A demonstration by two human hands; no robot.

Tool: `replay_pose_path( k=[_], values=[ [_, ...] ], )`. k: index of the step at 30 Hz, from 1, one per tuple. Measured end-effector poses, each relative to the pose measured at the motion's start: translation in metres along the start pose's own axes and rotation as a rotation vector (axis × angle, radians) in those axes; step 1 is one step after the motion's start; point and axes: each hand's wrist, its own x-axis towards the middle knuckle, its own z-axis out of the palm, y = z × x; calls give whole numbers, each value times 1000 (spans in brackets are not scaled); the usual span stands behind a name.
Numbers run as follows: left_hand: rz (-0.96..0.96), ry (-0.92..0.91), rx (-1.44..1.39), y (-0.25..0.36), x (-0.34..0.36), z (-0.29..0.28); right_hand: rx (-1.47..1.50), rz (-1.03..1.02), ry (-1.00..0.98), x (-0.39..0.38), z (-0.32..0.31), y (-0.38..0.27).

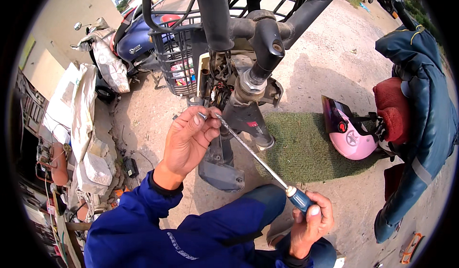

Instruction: The person repairs the front electrical components of a scooter using a screwdriver and pliers. They remove a plastic cover, adjust internal wiring, and reassemble the handlebar area. The person also briefly handles a white styrofoam block and a pink helmet during the process.

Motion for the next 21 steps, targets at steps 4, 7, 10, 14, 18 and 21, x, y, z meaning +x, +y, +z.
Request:
replay_pose_path(
  k=[4,7,10,14,18,21],
  values=[
    [-120,-48,-141,-6,9,-8,-55,13,54,-19,7,3],
    [-131,-37,-120,-7,9,-11,-116,9,75,-26,12,4],
    [-143,-41,-134,-8,9,-12,-162,-38,50,-28,14,2],
    [-157,-29,-117,-4,10,-12,-236,-77,-8,-30,5,0],
    [-150,0,-41,-3,9,-12,-371,-274,-33,-28,5,7],
    [-158,12,6,2,10,-12,-614,-614,-246,-17,7,0]
  ],
)
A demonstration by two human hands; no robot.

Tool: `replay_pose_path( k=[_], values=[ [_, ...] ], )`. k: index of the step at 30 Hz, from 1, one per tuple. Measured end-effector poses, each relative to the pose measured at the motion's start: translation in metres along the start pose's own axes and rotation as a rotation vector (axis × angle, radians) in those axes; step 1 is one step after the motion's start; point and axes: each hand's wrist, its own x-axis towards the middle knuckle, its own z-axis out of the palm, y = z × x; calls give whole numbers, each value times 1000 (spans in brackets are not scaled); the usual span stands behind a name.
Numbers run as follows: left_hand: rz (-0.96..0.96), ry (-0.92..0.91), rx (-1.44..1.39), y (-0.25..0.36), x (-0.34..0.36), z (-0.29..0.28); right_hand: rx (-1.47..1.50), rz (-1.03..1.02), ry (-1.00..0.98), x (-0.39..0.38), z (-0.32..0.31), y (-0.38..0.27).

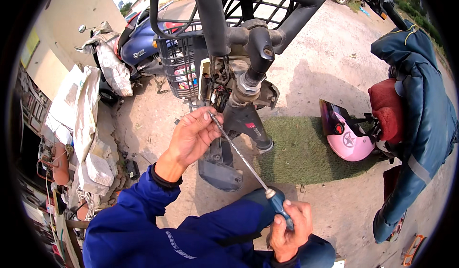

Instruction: The person repairs the front electrical components of a scooter using a screwdriver and pliers. They remove a plastic cover, adjust internal wiring, and reassemble the handlebar area. The person also briefly handles a white styrofoam block and a pink helmet during the process.

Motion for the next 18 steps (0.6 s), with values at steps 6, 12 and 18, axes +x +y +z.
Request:
replay_pose_path(
  k=[6,12,18],
  values=[
    [-49,26,27,11,19,-1,-61,-53,-66,-16,23,-11],
    [-32,174,134,12,36,7,-36,-28,-62,-21,52,-27],
    [-38,267,140,12,42,19,-27,41,-91,-6,60,-45]
  ],
)
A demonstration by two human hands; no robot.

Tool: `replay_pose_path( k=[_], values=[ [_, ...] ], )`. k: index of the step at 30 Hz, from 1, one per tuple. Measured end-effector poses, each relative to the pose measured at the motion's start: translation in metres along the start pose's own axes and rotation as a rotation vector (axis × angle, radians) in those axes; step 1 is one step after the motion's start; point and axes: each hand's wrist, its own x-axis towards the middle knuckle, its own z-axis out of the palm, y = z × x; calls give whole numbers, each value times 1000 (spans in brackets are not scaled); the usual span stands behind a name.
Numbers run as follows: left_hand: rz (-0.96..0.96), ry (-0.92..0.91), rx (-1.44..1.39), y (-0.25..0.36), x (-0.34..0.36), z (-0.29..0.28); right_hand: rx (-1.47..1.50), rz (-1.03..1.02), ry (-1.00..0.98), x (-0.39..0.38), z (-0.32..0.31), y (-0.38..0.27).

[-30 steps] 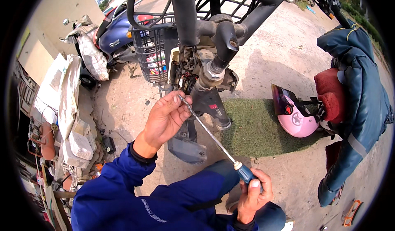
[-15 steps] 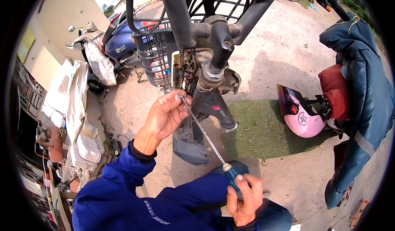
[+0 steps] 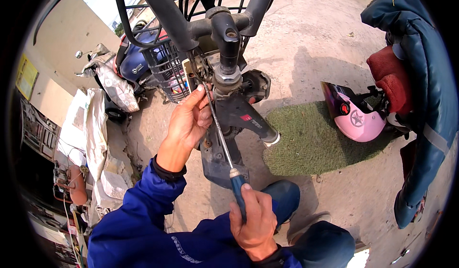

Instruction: The person repairs the front electrical components of a scooter using a screwdriver and pliers. They remove a plastic cover, adjust internal wiring, and reassemble the handlebar area. The person also briefly handles a white styrofoam block and a pink helmet during the process.

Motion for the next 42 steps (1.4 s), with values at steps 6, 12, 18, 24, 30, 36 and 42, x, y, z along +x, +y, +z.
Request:
replay_pose_path(
  k=[6,12,18,24,30,36,42],
  values=[
    [-27,-9,-59,-1,-1,11,-53,28,-9,25,-6,-13],
    [-52,-53,-230,-6,-2,9,-80,65,-52,53,-20,-19],
    [-64,-104,-433,-10,-4,14,-53,138,-111,69,-32,-23],
    [-64,-187,-597,-15,-6,16,-33,121,-98,71,-32,-21],
    [-55,-211,-643,-17,-5,13,-12,174,-100,77,-31,-28],
    [-32,-209,-614,-16,-9,14,-77,84,-118,77,-30,-21],
    [-1,-235,-512,-17,-15,17,-75,73,-82,74,-27,-17]
  ],
)
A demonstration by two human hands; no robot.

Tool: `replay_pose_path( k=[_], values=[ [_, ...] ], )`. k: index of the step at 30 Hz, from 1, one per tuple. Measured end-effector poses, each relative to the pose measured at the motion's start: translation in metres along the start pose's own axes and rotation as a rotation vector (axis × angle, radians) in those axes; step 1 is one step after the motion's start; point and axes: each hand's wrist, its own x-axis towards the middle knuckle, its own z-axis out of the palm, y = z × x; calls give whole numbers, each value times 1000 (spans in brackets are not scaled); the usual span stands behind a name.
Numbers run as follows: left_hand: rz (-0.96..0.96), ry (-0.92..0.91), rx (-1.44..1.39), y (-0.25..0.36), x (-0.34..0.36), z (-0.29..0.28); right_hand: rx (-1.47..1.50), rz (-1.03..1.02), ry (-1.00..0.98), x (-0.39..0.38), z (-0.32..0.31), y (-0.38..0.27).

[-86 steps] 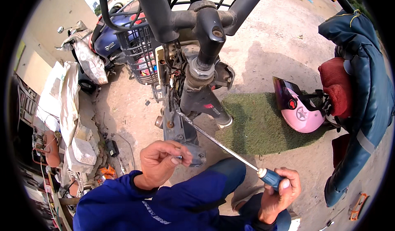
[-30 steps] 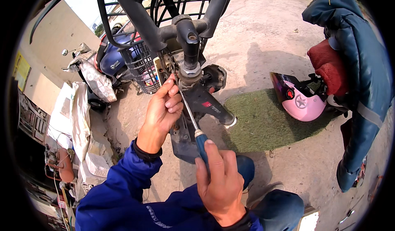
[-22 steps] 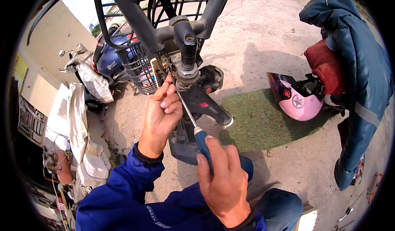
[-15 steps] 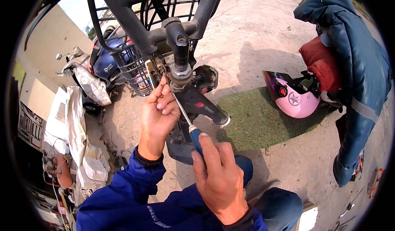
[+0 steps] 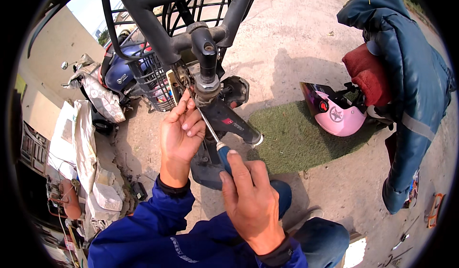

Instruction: The person repairs the front electrical components of a scooter using a screwdriver and pliers. They remove a plastic cover, adjust internal wiring, and reassemble the handlebar area. The person also briefly handles a white styrofoam block and a pink helmet during the process.

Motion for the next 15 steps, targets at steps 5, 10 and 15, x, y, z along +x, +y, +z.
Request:
replay_pose_path(
  k=[5,10,15],
  values=[
    [-10,1,22,0,-2,0,57,60,38,2,3,-2],
    [10,33,149,3,-7,1,65,77,29,-3,7,1],
    [-3,168,429,10,-21,-5,42,32,53,-20,25,17]
  ],
)
